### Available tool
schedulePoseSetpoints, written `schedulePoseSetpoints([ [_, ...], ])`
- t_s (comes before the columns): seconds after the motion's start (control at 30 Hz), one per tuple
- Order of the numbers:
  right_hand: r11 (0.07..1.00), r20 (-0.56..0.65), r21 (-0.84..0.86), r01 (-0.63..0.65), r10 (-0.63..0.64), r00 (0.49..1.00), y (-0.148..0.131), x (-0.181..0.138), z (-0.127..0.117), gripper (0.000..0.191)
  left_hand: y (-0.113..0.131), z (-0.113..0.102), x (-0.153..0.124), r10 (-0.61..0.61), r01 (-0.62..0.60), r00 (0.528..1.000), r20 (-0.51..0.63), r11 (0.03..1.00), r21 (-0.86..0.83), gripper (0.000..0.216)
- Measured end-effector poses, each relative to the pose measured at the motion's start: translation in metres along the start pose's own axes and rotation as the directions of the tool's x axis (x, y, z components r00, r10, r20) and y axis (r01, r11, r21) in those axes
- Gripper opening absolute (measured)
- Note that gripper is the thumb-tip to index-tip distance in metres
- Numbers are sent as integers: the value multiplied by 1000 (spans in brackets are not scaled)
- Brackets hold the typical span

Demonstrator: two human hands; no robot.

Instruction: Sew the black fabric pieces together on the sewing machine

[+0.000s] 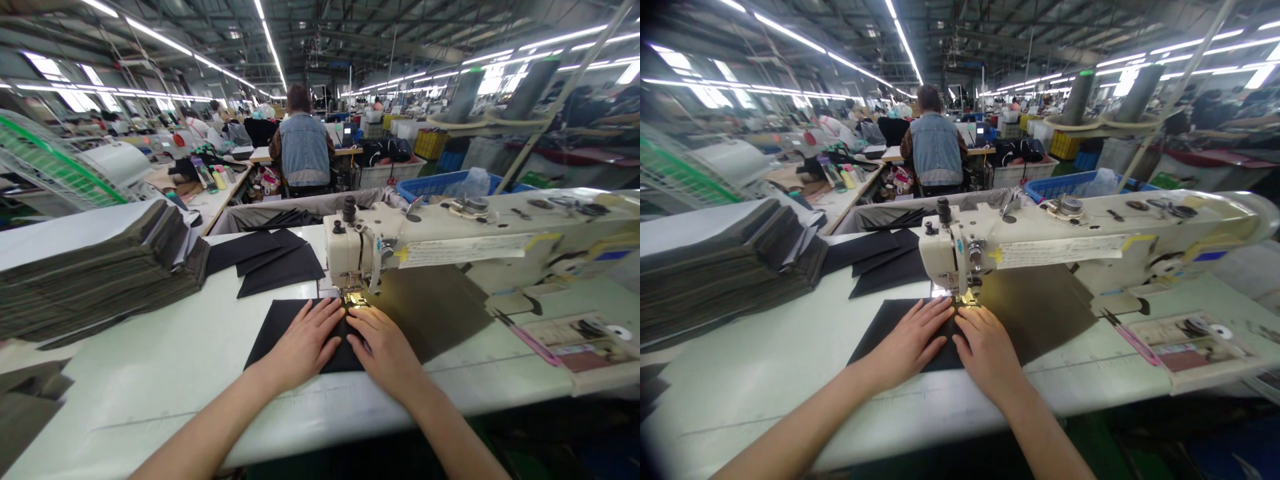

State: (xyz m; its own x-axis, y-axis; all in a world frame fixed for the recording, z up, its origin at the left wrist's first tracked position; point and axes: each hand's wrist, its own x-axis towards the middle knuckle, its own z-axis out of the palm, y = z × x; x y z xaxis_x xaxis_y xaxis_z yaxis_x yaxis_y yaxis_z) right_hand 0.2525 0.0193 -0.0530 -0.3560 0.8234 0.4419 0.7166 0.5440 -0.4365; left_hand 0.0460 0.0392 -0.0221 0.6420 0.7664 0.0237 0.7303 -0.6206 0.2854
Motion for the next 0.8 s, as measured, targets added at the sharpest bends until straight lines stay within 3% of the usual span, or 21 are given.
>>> schedulePoseSetpoints([
  [0.17, 998, -19, -15, 61, -61, 998, -3, -10, -9, 23, 5, -3, -5, 33, -33, 999, 2, 999, 10, 49],
  [0.3, 989, -26, 37, 142, -141, 990, -8, -34, -21, 19, 19, -4, -23, 267, -264, 963, 38, 963, -57, 50],
  [0.37, 988, -25, 40, 152, -151, 988, -9, -43, -24, 20, 22, -3, -29, 320, -317, 947, 40, 946, -70, 50],
  [0.5, 990, -6, 2, 142, -142, 990, -6, -38, -23, 21, 14, -2, -27, 299, -298, 954, 17, 953, -50, 50],
  [0.8, 996, 38, -63, 56, -54, 998, 7, 8, -12, 14, -26, -8, 7, 274, -277, 960, -50, 958, -67, 44],
])
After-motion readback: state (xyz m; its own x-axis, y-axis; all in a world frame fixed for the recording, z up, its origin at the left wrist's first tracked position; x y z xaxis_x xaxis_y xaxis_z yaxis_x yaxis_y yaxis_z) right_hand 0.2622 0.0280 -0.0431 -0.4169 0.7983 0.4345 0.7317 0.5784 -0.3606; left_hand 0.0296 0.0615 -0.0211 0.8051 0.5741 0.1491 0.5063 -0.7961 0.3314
